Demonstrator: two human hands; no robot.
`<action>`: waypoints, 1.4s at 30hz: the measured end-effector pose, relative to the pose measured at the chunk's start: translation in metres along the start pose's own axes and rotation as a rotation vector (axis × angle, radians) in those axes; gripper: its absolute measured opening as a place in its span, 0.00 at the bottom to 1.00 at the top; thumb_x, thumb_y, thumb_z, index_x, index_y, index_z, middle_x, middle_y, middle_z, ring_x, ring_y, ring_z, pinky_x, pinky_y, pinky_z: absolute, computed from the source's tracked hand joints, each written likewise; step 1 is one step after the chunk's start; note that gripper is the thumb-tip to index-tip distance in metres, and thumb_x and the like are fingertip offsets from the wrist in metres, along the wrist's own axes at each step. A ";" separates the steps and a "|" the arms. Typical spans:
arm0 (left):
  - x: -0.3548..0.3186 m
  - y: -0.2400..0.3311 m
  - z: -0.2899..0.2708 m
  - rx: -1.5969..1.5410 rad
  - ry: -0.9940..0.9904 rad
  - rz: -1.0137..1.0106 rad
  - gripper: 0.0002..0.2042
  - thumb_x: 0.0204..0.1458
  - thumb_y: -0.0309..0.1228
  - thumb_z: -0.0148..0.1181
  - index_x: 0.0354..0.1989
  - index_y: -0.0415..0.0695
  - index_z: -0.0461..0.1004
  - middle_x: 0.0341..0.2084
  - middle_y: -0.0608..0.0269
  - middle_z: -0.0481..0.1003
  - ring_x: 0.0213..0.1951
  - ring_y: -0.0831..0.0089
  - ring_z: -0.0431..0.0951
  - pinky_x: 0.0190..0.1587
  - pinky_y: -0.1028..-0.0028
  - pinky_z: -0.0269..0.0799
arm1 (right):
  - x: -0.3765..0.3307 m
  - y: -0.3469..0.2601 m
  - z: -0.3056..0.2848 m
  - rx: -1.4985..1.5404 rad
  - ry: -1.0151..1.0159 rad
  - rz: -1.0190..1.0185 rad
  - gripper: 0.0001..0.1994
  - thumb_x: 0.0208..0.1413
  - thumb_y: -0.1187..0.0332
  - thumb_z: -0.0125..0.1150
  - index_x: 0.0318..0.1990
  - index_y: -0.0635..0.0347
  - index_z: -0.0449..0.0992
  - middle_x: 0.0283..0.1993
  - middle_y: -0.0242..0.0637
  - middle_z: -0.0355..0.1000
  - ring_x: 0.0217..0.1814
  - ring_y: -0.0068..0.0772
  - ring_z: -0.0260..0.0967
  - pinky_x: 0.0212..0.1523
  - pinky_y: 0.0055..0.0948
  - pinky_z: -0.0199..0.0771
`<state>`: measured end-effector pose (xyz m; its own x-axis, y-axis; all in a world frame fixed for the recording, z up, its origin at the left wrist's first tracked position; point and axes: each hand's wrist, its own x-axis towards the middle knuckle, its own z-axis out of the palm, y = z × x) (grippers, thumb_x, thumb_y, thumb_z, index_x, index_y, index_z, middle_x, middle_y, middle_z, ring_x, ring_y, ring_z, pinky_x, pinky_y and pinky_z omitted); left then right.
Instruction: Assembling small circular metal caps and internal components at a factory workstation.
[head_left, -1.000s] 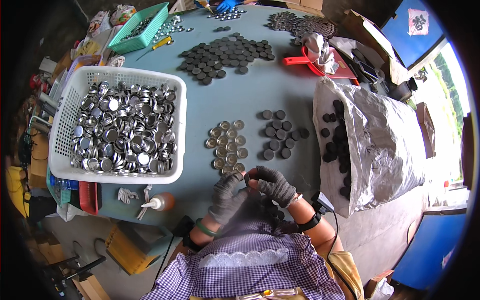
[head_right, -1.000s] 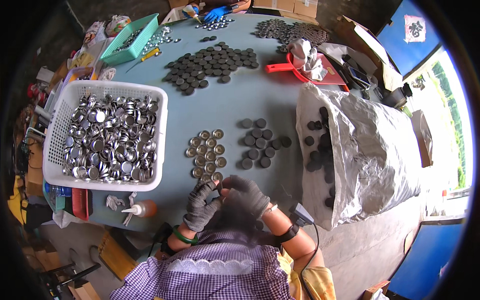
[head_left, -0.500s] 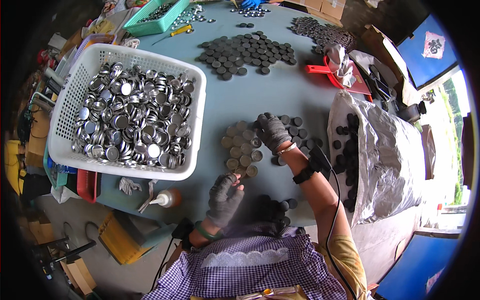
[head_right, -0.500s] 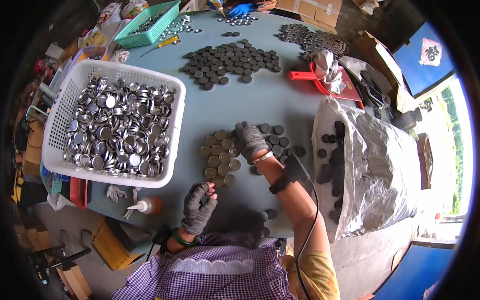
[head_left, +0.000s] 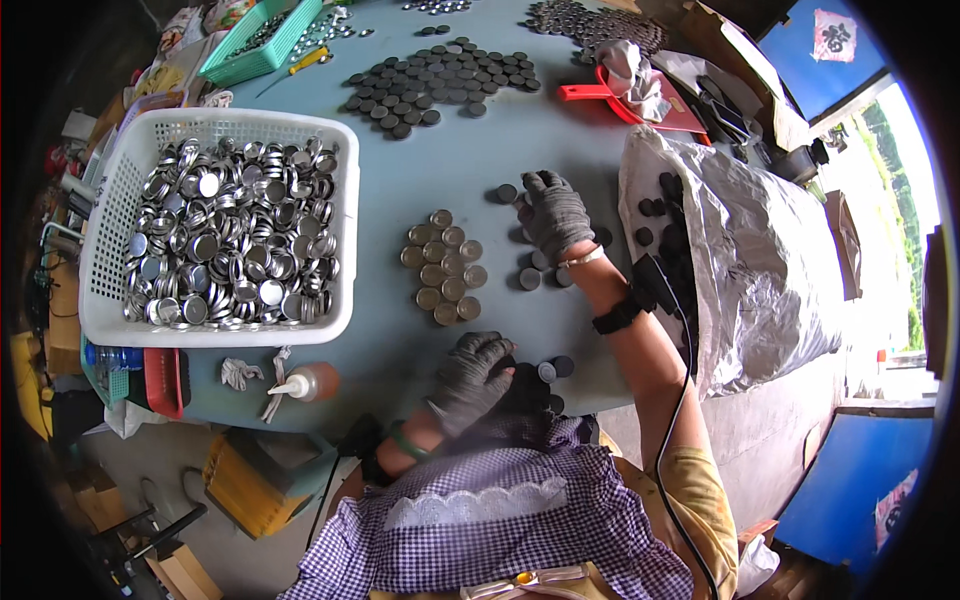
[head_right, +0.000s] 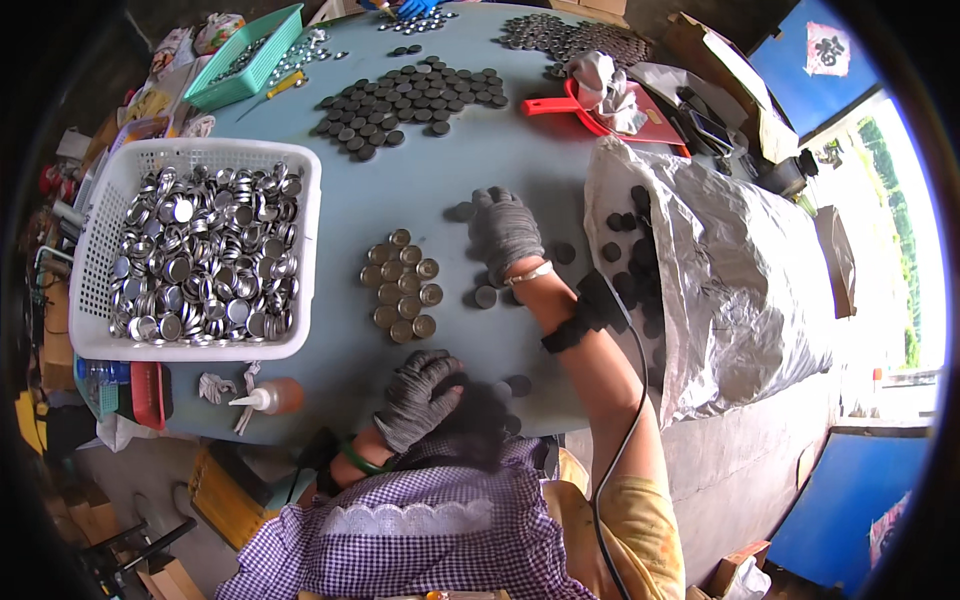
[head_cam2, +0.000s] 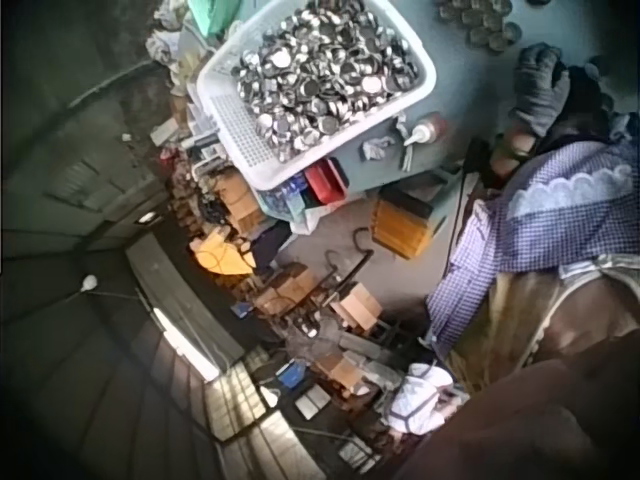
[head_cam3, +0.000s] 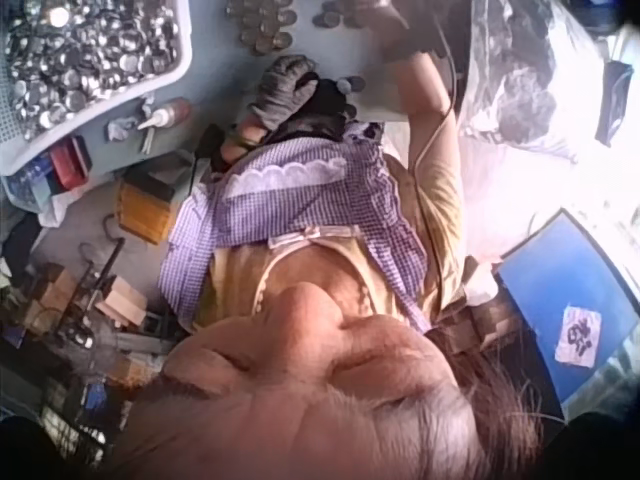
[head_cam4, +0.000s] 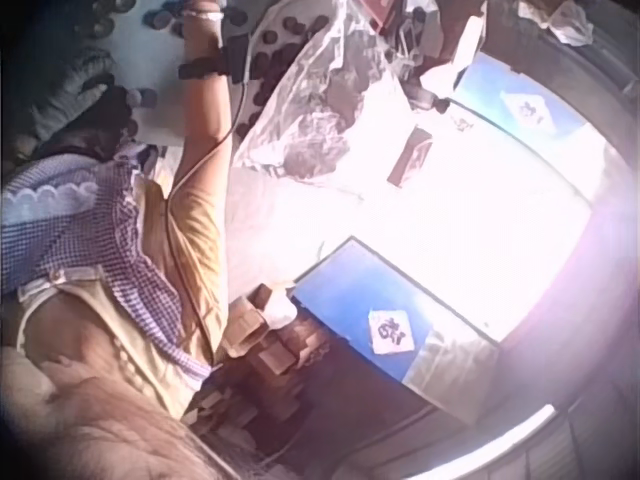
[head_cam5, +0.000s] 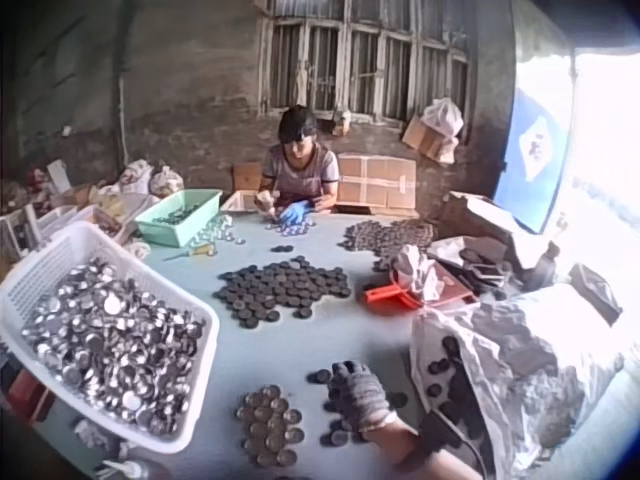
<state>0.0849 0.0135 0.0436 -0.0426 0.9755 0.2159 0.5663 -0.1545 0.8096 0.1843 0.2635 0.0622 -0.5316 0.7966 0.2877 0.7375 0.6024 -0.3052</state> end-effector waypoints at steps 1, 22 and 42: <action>0.005 0.005 0.006 -0.006 -0.011 0.015 0.19 0.44 0.27 0.67 0.47 0.44 0.75 0.41 0.54 0.74 0.41 0.56 0.77 0.46 0.63 0.75 | -0.013 -0.001 -0.012 0.072 0.067 -0.073 0.19 0.49 0.66 0.64 0.50 0.59 0.72 0.47 0.47 0.72 0.45 0.53 0.71 0.46 0.44 0.73; 0.027 0.027 0.010 0.120 0.117 0.185 0.26 0.37 0.28 0.72 0.48 0.38 0.71 0.37 0.53 0.77 0.39 0.58 0.79 0.44 0.63 0.74 | -0.183 -0.025 -0.049 1.589 -0.490 0.702 0.12 0.58 0.64 0.62 0.45 0.61 0.73 0.33 0.28 0.69 0.32 0.16 0.64 0.32 0.18 0.65; 0.000 -0.027 -0.015 -0.333 0.202 -0.052 0.32 0.37 0.19 0.73 0.55 0.37 0.68 0.40 0.56 0.78 0.44 0.69 0.78 0.48 0.69 0.74 | -0.158 -0.046 -0.025 1.340 -0.646 0.557 0.20 0.62 0.64 0.57 0.59 0.64 0.67 0.37 0.31 0.71 0.33 0.19 0.68 0.38 0.22 0.71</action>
<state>0.0571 0.0149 0.0304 -0.2445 0.9379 0.2460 0.2629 -0.1801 0.9479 0.2449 0.1090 0.0536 -0.6694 0.5991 -0.4392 0.1920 -0.4316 -0.8814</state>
